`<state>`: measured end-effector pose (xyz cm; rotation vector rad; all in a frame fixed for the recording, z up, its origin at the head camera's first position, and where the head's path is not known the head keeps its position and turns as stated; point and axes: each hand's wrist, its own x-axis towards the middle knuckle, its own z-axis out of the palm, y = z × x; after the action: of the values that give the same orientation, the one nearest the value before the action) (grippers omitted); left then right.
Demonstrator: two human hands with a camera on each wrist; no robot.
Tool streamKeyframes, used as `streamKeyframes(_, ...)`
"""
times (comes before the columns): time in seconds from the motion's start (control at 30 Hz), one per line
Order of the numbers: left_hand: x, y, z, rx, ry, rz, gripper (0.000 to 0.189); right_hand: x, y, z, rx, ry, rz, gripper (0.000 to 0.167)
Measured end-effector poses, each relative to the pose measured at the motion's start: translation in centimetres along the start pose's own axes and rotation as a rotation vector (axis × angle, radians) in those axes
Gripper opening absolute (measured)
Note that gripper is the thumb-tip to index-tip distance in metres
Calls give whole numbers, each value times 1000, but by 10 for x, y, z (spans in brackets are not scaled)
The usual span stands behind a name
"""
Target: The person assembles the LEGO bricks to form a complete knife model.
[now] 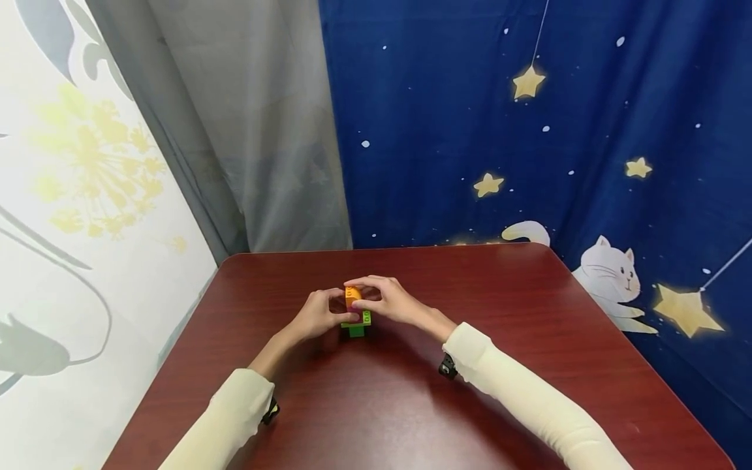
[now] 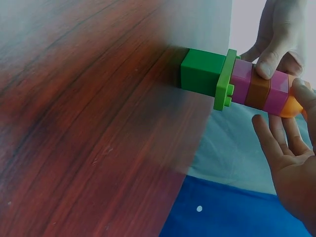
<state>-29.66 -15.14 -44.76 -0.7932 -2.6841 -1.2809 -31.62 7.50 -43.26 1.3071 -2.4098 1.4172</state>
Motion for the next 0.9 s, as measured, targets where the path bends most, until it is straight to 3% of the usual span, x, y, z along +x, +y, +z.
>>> streamKeyframes(0.27,11,8,14,23,0,34,32,-14,10,-11,32,29,23,45)
streamKeyframes(0.67,31,18,33,-51,-59,2,35,-31,15,-28,17,102,39,44)
streamKeyframes(0.9,44,24,47,-71,-77,-26,43,-44,29,-36,19,138,96,55)
